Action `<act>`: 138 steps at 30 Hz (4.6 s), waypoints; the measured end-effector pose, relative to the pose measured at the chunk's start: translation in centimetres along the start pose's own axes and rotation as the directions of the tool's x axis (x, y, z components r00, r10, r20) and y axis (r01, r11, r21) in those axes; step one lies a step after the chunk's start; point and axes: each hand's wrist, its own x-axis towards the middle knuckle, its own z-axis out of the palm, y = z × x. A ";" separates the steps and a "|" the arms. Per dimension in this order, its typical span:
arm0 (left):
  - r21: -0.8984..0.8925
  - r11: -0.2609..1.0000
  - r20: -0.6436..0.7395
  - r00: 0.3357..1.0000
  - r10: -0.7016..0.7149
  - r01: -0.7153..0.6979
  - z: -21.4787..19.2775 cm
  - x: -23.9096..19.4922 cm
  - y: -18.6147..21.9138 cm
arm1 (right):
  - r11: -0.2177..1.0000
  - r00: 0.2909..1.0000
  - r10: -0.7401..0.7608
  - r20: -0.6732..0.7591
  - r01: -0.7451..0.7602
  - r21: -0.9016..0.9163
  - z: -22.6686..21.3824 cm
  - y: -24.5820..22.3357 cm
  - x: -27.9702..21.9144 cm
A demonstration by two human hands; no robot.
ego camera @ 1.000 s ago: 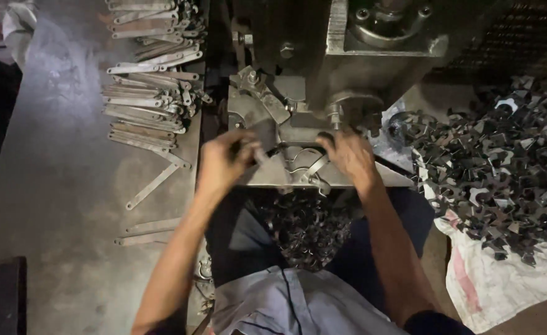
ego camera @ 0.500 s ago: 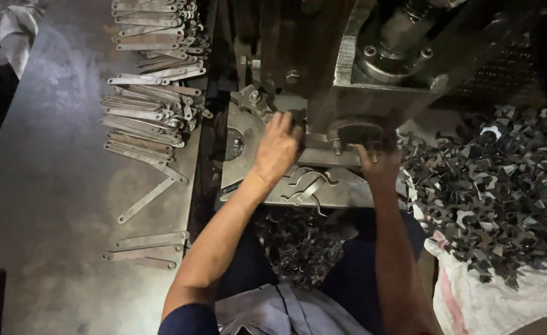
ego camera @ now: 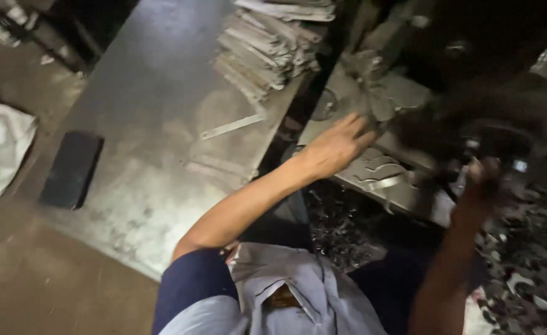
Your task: The recorder is using a stamping machine to punch or shape metal strips into components.
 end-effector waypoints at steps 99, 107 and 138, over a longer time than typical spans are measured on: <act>-0.043 0.925 0.526 0.795 -0.300 0.378 -15.3 -11.0 -1.7 | 0.972 0.909 -0.022 -0.415 0.117 0.204 -18.2 -8.4 -8.9; 0.156 0.768 0.113 0.762 -0.638 0.621 -25.7 -19.4 -1.2 | 0.495 0.929 0.368 -0.031 -0.167 0.853 -18.1 -10.1 -10.4; -0.806 0.419 0.083 0.781 -0.618 0.417 6.7 6.2 1.9 | 0.285 0.992 -0.122 0.004 0.032 0.958 -22.0 -13.5 -1.6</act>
